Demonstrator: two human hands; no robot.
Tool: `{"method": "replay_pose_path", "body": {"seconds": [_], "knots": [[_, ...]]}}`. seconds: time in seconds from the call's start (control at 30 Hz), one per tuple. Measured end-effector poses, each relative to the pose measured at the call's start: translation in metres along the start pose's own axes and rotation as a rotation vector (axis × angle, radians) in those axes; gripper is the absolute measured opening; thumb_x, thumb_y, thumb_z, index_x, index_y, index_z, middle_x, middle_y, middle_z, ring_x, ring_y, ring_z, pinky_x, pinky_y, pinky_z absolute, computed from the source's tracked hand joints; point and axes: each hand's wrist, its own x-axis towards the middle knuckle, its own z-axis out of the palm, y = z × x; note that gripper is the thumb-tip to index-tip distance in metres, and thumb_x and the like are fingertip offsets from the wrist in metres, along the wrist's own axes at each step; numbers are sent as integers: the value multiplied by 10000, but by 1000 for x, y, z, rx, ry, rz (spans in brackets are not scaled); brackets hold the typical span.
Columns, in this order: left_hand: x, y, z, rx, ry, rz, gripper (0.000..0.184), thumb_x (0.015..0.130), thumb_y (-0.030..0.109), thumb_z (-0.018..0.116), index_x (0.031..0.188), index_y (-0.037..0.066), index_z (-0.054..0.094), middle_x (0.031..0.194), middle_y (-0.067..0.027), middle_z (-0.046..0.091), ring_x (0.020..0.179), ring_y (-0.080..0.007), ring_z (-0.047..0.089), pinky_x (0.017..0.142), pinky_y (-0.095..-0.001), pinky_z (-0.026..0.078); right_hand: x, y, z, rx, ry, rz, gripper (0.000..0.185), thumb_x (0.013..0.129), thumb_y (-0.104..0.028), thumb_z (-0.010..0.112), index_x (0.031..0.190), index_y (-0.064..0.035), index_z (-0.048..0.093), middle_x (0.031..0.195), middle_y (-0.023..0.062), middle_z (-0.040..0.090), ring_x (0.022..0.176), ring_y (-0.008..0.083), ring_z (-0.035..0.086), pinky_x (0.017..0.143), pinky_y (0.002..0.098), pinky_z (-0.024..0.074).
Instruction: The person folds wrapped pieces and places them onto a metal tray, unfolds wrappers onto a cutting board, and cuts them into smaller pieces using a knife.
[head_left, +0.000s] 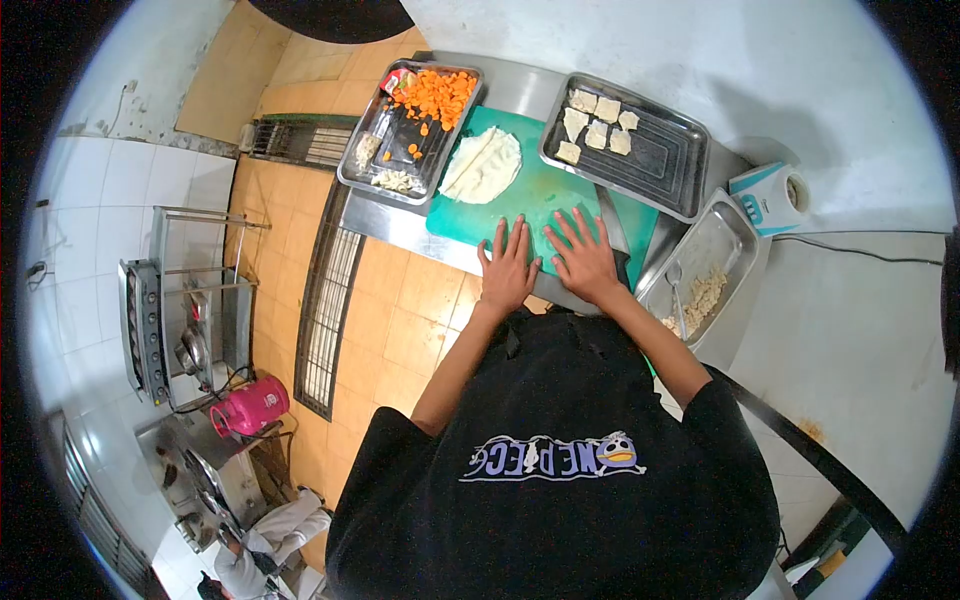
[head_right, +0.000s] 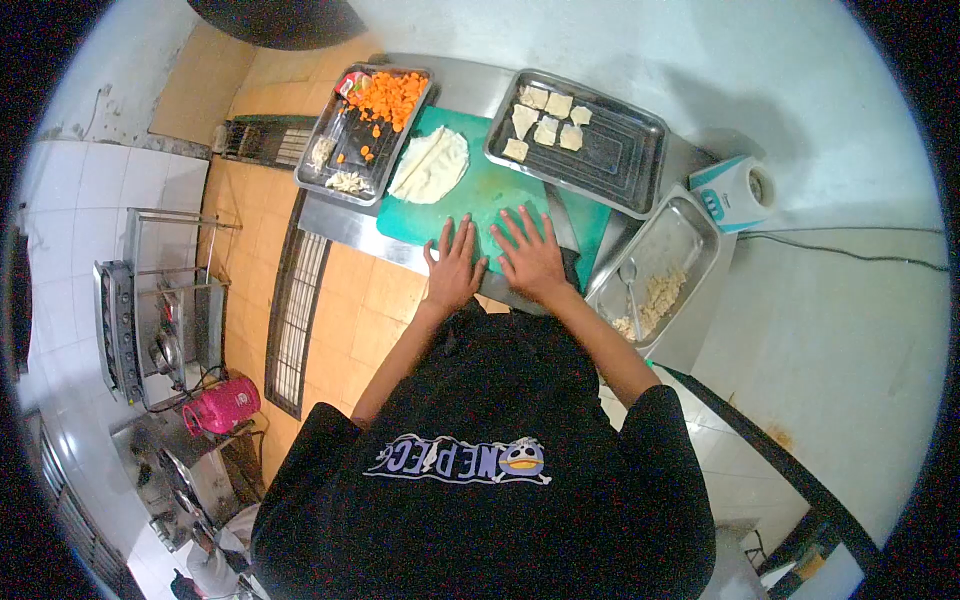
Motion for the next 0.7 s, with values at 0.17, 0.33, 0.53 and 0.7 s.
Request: {"method": "replay_pose_path", "body": {"seconds": [0.17,0.33,0.53,0.7], "knots": [[1,1,-1,-13,6,-10,728,1050,414,530,1630,22,326,1757,-91,223,1606,-370,186,1162,-733,207,6,2,5,-10,44,24,590,1050,-385,513,1606,-194,457,1721,67,322,1606,341,221,1267,634,140],[1,1,0,-2,1,-11,727,1045,410,534,1627,21,334,1758,-88,225,1608,-365,185,1169,-722,199,19,0,13,34,119,5,651,1030,-401,538,1590,-81,449,1711,76,343,1594,328,251,1264,630,168],[1,0,-1,25,-5,-9,729,1040,412,535,1624,18,346,1754,-83,236,1607,-356,190,1168,-708,218,11,-9,13,100,-26,-33,626,1047,-341,510,1602,-65,427,1701,72,368,1609,302,229,1287,591,122],[1,0,-2,40,3,0,735,1041,422,530,1625,13,348,1752,-88,240,1605,-356,193,1173,-701,222,2,-4,16,234,86,-63,617,1007,-324,550,1567,-77,479,1652,74,449,1573,332,311,1269,625,173]]}}
